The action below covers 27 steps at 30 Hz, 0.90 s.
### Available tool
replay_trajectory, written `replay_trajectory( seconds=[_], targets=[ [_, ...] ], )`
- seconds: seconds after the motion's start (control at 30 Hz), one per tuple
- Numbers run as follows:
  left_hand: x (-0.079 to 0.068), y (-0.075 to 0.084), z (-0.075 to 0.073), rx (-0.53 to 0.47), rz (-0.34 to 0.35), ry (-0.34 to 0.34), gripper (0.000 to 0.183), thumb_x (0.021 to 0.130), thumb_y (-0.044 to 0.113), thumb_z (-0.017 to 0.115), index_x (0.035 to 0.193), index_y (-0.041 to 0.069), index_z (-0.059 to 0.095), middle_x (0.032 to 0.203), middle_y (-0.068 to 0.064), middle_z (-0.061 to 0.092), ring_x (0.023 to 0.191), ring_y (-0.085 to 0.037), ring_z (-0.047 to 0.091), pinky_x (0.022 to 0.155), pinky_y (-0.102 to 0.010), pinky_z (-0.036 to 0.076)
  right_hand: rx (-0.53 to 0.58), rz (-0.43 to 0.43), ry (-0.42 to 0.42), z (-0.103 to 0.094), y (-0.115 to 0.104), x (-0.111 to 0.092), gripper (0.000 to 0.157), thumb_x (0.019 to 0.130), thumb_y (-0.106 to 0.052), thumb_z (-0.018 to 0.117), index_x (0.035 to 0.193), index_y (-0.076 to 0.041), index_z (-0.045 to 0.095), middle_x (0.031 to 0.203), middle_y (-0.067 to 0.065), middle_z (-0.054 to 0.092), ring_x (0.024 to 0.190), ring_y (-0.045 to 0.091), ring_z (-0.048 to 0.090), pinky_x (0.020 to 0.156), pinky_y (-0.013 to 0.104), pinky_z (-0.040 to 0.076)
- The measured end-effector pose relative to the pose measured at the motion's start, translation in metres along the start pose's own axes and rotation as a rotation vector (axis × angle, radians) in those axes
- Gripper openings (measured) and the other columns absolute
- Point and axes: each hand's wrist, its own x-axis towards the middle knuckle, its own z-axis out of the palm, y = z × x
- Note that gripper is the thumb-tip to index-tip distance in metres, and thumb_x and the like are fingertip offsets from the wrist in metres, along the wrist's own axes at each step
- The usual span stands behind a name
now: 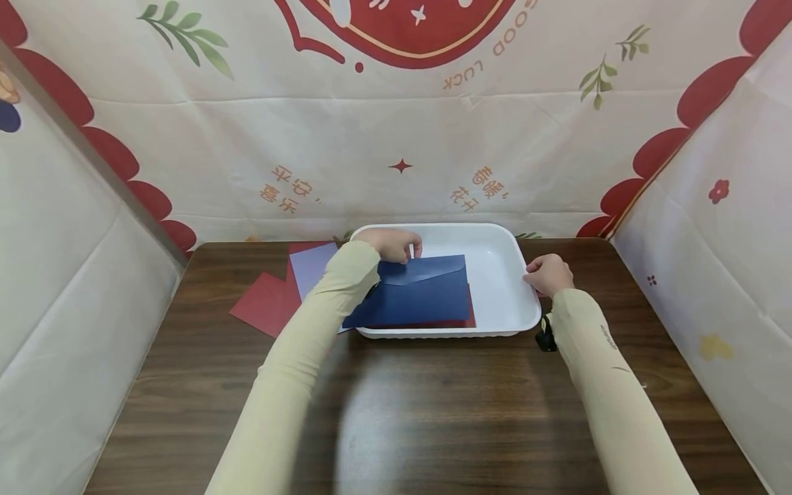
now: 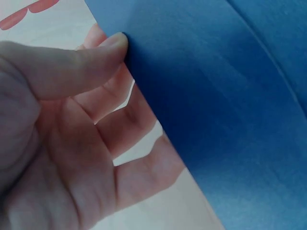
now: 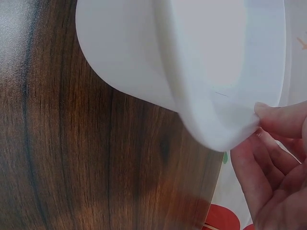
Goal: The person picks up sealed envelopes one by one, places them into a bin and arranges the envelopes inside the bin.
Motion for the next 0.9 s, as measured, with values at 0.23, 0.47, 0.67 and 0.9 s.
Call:
replay_trajectory(
  seconds=[0.23,0.47,0.67,0.9],
  targets=[
    [0.012,0.008,0.003,-0.006,0.019,0.009,0.023,0.088,-0.003,0.046,0.107,0.01,0.051,0.11,-0.008,0.053,0.083,-0.018,0.047,0.066,-0.024,0.038,0.004,-0.012,0.008,0.0,0.002,-0.002,0.029,0.085,-0.01,0.061,0.108,0.006,0.057,0.106,0.027,0.053,0.085,0.034,0.055,0.065,0.036,0.053],
    [0.018,0.016,0.004,-0.072,0.022,0.01,0.024,0.088,-0.006,0.046,0.106,0.011,0.051,0.109,-0.01,0.054,0.067,-0.015,0.043,0.057,-0.022,0.035,0.012,-0.013,0.003,0.002,0.004,-0.002,0.029,0.085,-0.01,0.06,0.108,0.007,0.057,0.107,0.027,0.053,0.086,0.034,0.055,0.066,0.036,0.053],
    [0.024,0.015,0.005,-0.081,0.023,0.031,0.024,0.088,-0.006,0.047,0.105,0.011,0.051,0.113,-0.01,0.054,0.078,-0.017,0.047,0.062,-0.022,0.038,0.025,-0.003,-0.009,0.003,0.004,-0.002,0.03,0.085,-0.012,0.061,0.109,0.006,0.057,0.109,0.026,0.053,0.088,0.034,0.055,0.069,0.038,0.053],
    [0.04,0.009,0.02,0.0,0.033,0.011,0.028,0.085,-0.007,0.042,0.104,0.011,0.052,0.11,-0.007,0.054,0.074,-0.015,0.045,0.059,-0.022,0.036,0.01,-0.014,0.01,0.003,0.006,0.001,0.029,0.085,-0.011,0.06,0.108,0.006,0.057,0.106,0.027,0.053,0.086,0.034,0.055,0.065,0.037,0.053]
  ],
)
